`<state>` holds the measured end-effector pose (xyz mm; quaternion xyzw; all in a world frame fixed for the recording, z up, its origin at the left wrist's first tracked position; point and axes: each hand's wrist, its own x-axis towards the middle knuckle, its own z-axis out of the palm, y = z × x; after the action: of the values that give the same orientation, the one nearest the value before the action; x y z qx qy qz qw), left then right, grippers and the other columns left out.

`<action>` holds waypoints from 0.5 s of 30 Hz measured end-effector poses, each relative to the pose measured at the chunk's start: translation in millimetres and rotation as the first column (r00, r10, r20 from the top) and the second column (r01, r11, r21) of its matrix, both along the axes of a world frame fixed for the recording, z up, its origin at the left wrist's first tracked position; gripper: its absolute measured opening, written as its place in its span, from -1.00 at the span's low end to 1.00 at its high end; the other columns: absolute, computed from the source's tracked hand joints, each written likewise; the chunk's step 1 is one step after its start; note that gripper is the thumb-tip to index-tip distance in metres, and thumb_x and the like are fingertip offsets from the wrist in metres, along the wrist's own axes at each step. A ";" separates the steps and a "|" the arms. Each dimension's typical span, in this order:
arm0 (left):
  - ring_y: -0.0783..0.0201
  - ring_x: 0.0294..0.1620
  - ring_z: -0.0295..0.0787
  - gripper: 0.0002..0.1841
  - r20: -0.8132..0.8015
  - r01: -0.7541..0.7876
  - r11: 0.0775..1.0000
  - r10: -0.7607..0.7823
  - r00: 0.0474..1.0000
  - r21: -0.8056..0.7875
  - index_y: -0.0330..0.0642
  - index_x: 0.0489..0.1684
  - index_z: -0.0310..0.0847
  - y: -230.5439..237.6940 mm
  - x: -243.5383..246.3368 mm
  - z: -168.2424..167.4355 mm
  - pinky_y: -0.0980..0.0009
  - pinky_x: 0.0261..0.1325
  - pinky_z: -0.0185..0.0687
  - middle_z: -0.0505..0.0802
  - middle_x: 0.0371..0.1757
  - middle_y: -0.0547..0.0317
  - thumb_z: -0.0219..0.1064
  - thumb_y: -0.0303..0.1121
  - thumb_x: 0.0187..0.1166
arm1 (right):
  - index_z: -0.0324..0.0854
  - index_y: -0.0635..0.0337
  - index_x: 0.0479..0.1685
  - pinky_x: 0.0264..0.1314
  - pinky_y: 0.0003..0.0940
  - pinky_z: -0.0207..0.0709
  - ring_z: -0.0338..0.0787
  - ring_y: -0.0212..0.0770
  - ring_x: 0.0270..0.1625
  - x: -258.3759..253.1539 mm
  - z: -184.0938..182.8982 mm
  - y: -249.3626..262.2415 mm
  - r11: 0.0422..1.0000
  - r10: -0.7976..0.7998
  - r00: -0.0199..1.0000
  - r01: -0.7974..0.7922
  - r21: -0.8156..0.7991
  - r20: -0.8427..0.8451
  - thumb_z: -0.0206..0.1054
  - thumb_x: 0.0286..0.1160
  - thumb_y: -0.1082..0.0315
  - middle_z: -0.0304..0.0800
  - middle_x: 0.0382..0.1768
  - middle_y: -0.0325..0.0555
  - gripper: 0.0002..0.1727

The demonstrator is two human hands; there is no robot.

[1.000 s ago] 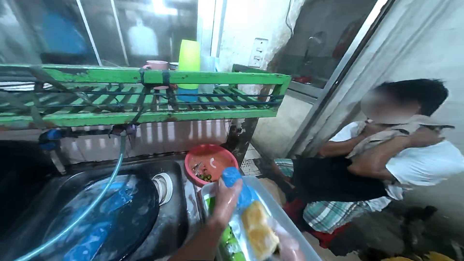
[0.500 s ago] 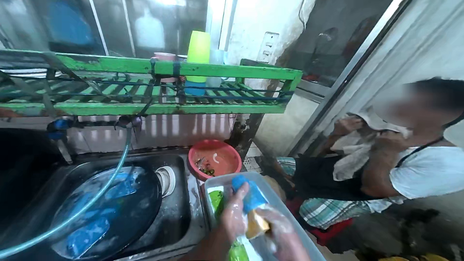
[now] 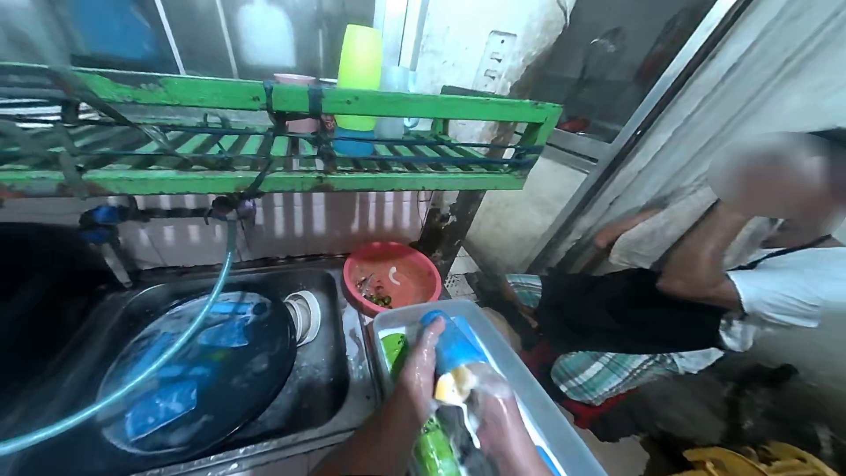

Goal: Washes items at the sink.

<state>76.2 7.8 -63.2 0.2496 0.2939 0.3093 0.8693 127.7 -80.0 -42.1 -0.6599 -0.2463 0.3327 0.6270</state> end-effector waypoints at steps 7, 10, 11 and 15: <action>-0.11 0.43 0.61 -0.18 -0.278 -0.162 0.980 0.188 0.942 0.112 -0.18 0.80 -0.01 -34.7 22.7 14.9 -0.04 0.38 0.62 0.52 0.54 -0.34 0.45 -0.25 0.60 | 0.64 0.45 0.35 0.66 0.05 0.42 0.68 0.11 0.50 34.9 -59.5 -6.8 0.945 0.325 0.576 -0.172 -0.277 0.750 0.35 0.54 0.14 0.76 0.33 0.27 -0.44; 0.01 0.34 0.68 -0.40 -0.122 -0.073 0.997 0.069 0.990 -0.029 -0.09 0.72 0.23 -23.6 12.5 4.2 0.00 0.34 0.65 0.67 0.42 -0.14 0.24 -0.09 0.75 | 0.55 0.40 -0.05 -0.27 -0.46 0.65 0.73 -0.40 -0.33 13.8 -15.8 -5.2 0.986 0.055 0.978 -0.022 -0.165 0.202 0.11 0.53 0.55 0.72 -0.36 -0.11 -0.84; 0.04 0.22 0.74 -0.47 -0.047 -0.013 0.996 0.009 0.999 -0.087 -0.07 0.60 0.35 -19.0 7.5 3.5 0.02 0.23 0.68 0.74 0.29 -0.09 0.20 -0.02 0.75 | 0.46 0.34 -0.12 -0.46 -0.45 0.61 0.66 -0.39 -0.49 5.8 -2.8 -4.2 0.985 -0.004 0.997 0.016 -0.170 0.074 -0.01 0.59 0.54 0.61 -0.48 -0.15 -0.86; 0.06 0.06 0.77 -0.45 -0.081 -0.005 0.999 0.009 0.997 0.051 -0.22 0.61 0.28 -21.4 11.3 12.1 0.13 0.12 0.75 0.75 0.17 -0.17 0.30 -0.26 0.69 | 0.61 0.68 0.22 0.53 0.00 0.52 0.77 0.19 0.34 10.6 -29.6 -13.8 0.967 0.231 0.650 -0.068 -0.247 0.724 0.34 0.44 0.46 0.78 0.17 0.45 -0.56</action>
<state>87.5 -13.5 -51.2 0.2828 0.3220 0.3093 0.8489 138.3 -93.7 -71.7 -0.7740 -0.5011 0.1063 0.3723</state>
